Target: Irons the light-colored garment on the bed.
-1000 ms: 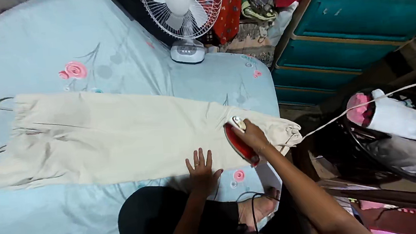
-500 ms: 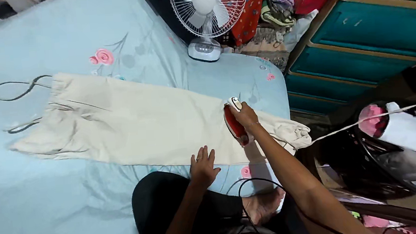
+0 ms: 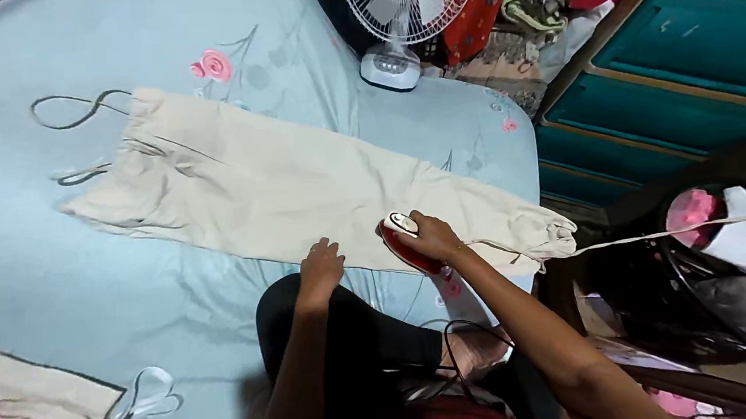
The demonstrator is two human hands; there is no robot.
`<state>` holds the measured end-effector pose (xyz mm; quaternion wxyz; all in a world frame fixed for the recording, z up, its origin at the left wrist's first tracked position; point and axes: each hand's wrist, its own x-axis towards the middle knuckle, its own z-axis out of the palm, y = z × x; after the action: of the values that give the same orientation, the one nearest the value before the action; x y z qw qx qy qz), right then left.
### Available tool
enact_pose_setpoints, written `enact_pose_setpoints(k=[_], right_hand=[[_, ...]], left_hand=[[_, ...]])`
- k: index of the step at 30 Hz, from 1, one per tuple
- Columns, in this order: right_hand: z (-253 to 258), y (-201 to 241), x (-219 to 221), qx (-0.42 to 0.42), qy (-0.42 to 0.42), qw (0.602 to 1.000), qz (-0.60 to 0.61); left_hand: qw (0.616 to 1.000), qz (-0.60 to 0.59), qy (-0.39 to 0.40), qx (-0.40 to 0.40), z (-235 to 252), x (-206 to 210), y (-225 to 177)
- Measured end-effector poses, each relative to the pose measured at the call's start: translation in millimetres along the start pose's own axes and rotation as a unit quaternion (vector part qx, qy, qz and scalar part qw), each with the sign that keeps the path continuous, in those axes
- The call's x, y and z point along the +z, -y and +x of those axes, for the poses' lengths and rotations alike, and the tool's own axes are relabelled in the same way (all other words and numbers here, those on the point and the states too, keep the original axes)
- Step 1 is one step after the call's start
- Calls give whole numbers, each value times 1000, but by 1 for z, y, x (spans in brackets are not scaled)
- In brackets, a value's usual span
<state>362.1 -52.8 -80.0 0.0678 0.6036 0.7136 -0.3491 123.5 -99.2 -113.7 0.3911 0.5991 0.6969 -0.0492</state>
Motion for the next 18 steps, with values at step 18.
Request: enact_pose_setpoints(k=[18], right_hand=[[-47,-18,-2,-45,33,997,-62]], left_hand=[[998,-38,-44,-10,8,-4,-1]])
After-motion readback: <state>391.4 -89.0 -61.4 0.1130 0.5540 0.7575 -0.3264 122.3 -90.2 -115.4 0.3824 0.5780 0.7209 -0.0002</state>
